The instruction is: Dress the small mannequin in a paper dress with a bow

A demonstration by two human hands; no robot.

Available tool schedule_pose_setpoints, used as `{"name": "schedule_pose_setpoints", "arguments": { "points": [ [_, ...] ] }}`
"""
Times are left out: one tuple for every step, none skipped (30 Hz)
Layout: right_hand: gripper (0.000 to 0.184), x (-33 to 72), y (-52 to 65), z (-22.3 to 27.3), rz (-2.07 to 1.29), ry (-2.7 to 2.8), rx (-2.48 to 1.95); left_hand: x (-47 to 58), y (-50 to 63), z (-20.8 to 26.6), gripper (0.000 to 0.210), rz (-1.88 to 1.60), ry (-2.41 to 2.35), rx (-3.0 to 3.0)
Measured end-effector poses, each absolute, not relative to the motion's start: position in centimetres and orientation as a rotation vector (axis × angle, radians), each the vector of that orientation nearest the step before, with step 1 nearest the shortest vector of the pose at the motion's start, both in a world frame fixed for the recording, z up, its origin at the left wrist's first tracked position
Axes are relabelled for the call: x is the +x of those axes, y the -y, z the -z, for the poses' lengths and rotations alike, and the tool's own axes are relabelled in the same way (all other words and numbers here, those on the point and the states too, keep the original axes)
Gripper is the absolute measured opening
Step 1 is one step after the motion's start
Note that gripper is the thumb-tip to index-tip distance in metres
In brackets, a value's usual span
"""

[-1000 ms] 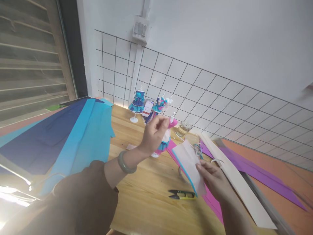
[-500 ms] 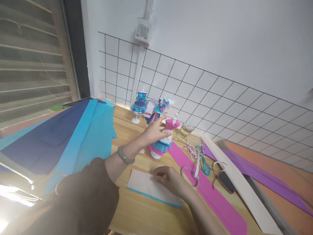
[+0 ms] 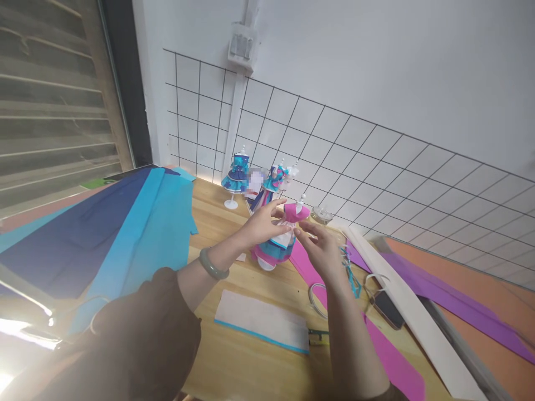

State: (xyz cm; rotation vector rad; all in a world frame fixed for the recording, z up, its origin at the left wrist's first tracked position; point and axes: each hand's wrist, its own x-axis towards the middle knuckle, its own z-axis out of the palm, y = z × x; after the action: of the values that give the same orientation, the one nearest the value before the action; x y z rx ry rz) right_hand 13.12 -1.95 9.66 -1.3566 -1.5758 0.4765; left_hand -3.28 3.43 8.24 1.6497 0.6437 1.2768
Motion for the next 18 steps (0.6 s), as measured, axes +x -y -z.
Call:
{"name": "schedule_pose_setpoints", "arguments": {
  "points": [
    [0.041,13.0,1.5,-9.3,-0.505,1.583,-1.321,-3.3,-3.4,-8.3,0.071,-1.256,-0.62,1.633],
    [0.042,12.9,1.2,-9.1,-0.532,1.596,-1.286,-3.4,-3.5,-8.4,0.071,-1.234,-0.597,1.616],
    [0.042,12.9,1.0,-8.9,-0.555,1.61,-1.25,-3.5,-3.5,-8.4,0.071,-1.212,-0.576,1.602],
    [0.041,12.9,0.8,-8.7,-0.572,1.621,-1.215,-3.5,-3.5,-8.4,0.071,-1.192,-0.562,1.592],
    [0.04,12.9,0.7,-8.6,-0.581,1.631,-1.185,-3.5,-3.5,-8.4,0.07,-1.176,-0.553,1.588],
    [0.04,12.9,0.6,-8.5,-0.578,1.634,-1.159,-3.5,-3.5,-8.4,0.069,-1.165,-0.55,1.592],
    [0.039,13.0,0.5,-8.4,-0.565,1.633,-1.139,-3.5,-3.5,-8.3,0.07,-1.156,-0.549,1.597],
    [0.038,13.0,0.4,-8.4,-0.545,1.63,-1.125,-3.5,-3.5,-8.3,0.071,-1.146,-0.544,1.6],
    [0.037,13.0,0.4,-8.4,-0.52,1.625,-1.118,-3.4,-3.5,-8.3,0.072,-1.137,-0.532,1.599],
    [0.037,13.0,0.4,-8.3,-0.495,1.618,-1.115,-3.4,-3.5,-8.3,0.074,-1.131,-0.513,1.597],
    [0.037,13.0,0.4,-8.3,-0.476,1.611,-1.115,-3.3,-3.4,-8.3,0.075,-1.133,-0.49,1.595],
    [0.037,13.0,0.5,-8.4,-0.465,1.603,-1.119,-3.3,-3.4,-8.4,0.076,-1.146,-0.47,1.594],
    [0.037,13.1,0.5,-8.4,-0.467,1.594,-1.124,-3.3,-3.3,-8.4,0.076,-1.166,-0.463,1.597],
    [0.037,13.2,0.5,-8.4,-0.481,1.578,-1.133,-3.3,-3.3,-8.5,0.076,-1.194,-0.475,1.601],
    [0.037,13.4,0.5,-8.5,-0.502,1.549,-1.146,-3.4,-3.3,-8.6,0.075,-1.225,-0.506,1.602],
    [0.036,13.7,0.5,-8.6,-0.531,1.509,-1.162,-3.5,-3.4,-8.8,0.074,-1.257,-0.552,1.597],
    [0.036,14.1,0.4,-8.6,-0.568,1.454,-1.176,-3.6,-3.4,-8.9,0.071,-1.286,-0.604,1.585],
    [0.035,14.5,0.3,-8.6,-0.614,1.386,-1.185,-3.7,-3.5,-8.9,0.068,-1.311,-0.654,1.569]
  ]
}}
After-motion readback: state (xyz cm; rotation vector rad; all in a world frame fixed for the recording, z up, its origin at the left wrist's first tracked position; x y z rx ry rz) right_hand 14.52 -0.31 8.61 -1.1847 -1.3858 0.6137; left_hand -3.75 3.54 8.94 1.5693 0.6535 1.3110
